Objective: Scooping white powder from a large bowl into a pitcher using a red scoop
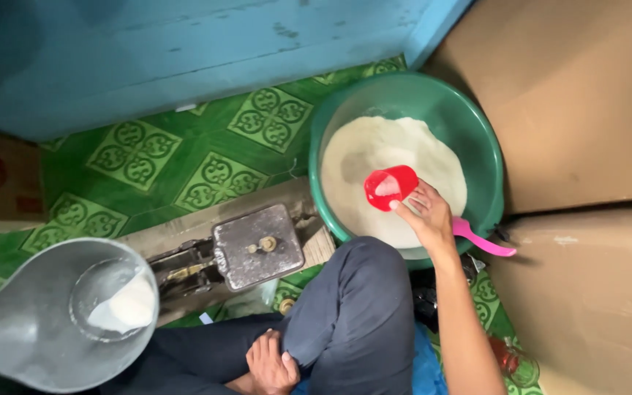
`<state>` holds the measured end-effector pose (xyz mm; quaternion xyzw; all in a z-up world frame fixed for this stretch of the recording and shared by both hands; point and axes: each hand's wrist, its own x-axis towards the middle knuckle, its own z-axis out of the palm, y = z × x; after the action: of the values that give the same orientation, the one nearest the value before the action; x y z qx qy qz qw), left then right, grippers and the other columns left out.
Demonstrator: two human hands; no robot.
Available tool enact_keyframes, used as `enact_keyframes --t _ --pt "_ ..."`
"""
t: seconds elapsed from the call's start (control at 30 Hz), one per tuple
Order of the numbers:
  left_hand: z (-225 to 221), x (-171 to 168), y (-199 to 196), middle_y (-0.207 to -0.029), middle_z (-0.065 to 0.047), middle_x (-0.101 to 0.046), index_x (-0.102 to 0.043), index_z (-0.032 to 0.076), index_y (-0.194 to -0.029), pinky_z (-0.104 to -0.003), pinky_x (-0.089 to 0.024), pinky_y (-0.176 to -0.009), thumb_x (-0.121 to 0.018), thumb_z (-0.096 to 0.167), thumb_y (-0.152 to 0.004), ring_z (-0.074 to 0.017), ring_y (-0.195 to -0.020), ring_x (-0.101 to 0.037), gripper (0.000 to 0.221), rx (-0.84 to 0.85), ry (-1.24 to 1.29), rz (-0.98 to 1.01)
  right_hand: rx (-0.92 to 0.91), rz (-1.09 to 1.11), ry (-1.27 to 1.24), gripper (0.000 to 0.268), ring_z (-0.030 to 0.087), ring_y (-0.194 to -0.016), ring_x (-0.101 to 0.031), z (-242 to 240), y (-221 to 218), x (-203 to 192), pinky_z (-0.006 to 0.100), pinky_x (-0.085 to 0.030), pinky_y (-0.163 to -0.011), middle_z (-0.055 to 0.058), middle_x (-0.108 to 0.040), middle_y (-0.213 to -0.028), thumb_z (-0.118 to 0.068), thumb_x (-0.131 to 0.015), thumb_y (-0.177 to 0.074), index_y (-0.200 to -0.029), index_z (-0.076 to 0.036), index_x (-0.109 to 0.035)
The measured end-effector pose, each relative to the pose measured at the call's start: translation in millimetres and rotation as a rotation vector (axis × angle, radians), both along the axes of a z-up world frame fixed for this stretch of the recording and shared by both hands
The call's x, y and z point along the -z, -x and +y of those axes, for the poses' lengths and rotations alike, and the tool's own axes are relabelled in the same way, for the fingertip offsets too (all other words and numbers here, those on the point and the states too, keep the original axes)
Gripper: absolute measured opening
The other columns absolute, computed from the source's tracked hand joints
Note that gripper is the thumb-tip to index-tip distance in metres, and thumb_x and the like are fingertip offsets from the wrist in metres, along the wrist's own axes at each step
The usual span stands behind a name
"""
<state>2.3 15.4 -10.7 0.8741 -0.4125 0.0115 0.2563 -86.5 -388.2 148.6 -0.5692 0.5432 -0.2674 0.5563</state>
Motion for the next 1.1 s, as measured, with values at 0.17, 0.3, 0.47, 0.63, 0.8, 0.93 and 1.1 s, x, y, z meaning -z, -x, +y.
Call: enact_keyframes --t 0.17,0.3,0.47,0.63,0.8,0.93,1.1 --pt "6 5 0 -0.11 -0.009 -0.063 -0.061 0.012 -0.109 -0.041 -0.04 -0.084 -0.033 0.045 -0.083 -0.0298 -0.095 -0.059 0.05 0.006 0.011 0.093 -0.116 -0.067 0.087 0.074 0.018 -0.109 -0.06 31 -36 -48 0.026 -0.05 -0.095 0.01 -0.063 -0.119 -0.02 -0.078 -0.067 -0.134 0.0 -0.052" --pt "8 2 -4 -0.105 -0.013 -0.062 -0.061 0.009 -0.107 -0.045 -0.04 -0.08 -0.041 0.04 -0.079 -0.0332 -0.091 -0.057 0.046 0.036 0.061 0.133 -0.257 -0.133 0.161 0.075 0.018 -0.107 -0.057 78 -84 -90 0.028 -0.049 -0.097 0.012 -0.059 -0.122 -0.019 -0.075 -0.071 -0.137 0.004 -0.047" --pt "11 -8 -7 -0.105 -0.016 -0.062 -0.061 0.008 -0.107 -0.046 -0.039 -0.077 -0.041 0.041 -0.081 -0.0357 -0.089 -0.056 0.046 0.015 0.105 0.155 -0.499 -0.219 0.232 0.074 0.02 -0.111 -0.057 143 -141 -112 0.03 -0.049 -0.101 0.015 -0.057 -0.127 -0.013 -0.075 -0.072 -0.137 0.005 -0.045" --pt "11 -25 -14 -0.102 -0.019 -0.064 -0.063 0.006 -0.1 -0.047 -0.039 -0.073 -0.044 0.038 -0.081 -0.0363 -0.086 -0.056 0.042 -0.012 0.201 0.139 -0.659 -0.179 0.307 0.078 0.022 -0.114 -0.057 207 -193 -133 0.033 -0.051 -0.098 0.013 -0.053 -0.131 -0.018 -0.078 -0.07 -0.138 0.003 -0.045" --pt "13 -43 -22 -0.089 -0.014 -0.058 -0.062 0.005 -0.096 -0.045 -0.039 -0.071 -0.045 0.035 -0.081 -0.0339 -0.083 -0.054 0.037 0.011 0.232 0.19 -0.826 -0.043 0.675 0.082 0.026 -0.113 -0.06 249 -229 -148 0.034 -0.051 -0.094 0.015 -0.055 -0.124 -0.025 -0.087 -0.064 -0.132 -0.001 -0.049" --pt "14 -44 -23 -0.088 -0.014 -0.057 -0.063 0.004 -0.095 -0.045 -0.038 -0.069 -0.042 0.034 -0.085 -0.0341 -0.082 -0.054 0.038 -0.014 0.273 0.201 -0.898 -0.039 0.775 0.086 0.026 -0.111 -0.057 266 -247 -148 0.036 -0.049 -0.094 0.015 -0.055 -0.127 -0.02 -0.089 -0.059 -0.132 -0.002 -0.049" --pt "15 -38 -21 -0.09 -0.015 -0.058 -0.062 0.003 -0.095 -0.045 -0.038 -0.069 -0.046 0.032 -0.08 -0.0351 -0.083 -0.053 0.037 -0.013 0.286 0.21 -0.977 -0.054 0.947 0.085 0.033 -0.119 -0.054 277 -259 -136 0.041 -0.049 -0.096 0.022 -0.052 -0.13 -0.018 -0.087 -0.064 -0.135 0.002 -0.044"
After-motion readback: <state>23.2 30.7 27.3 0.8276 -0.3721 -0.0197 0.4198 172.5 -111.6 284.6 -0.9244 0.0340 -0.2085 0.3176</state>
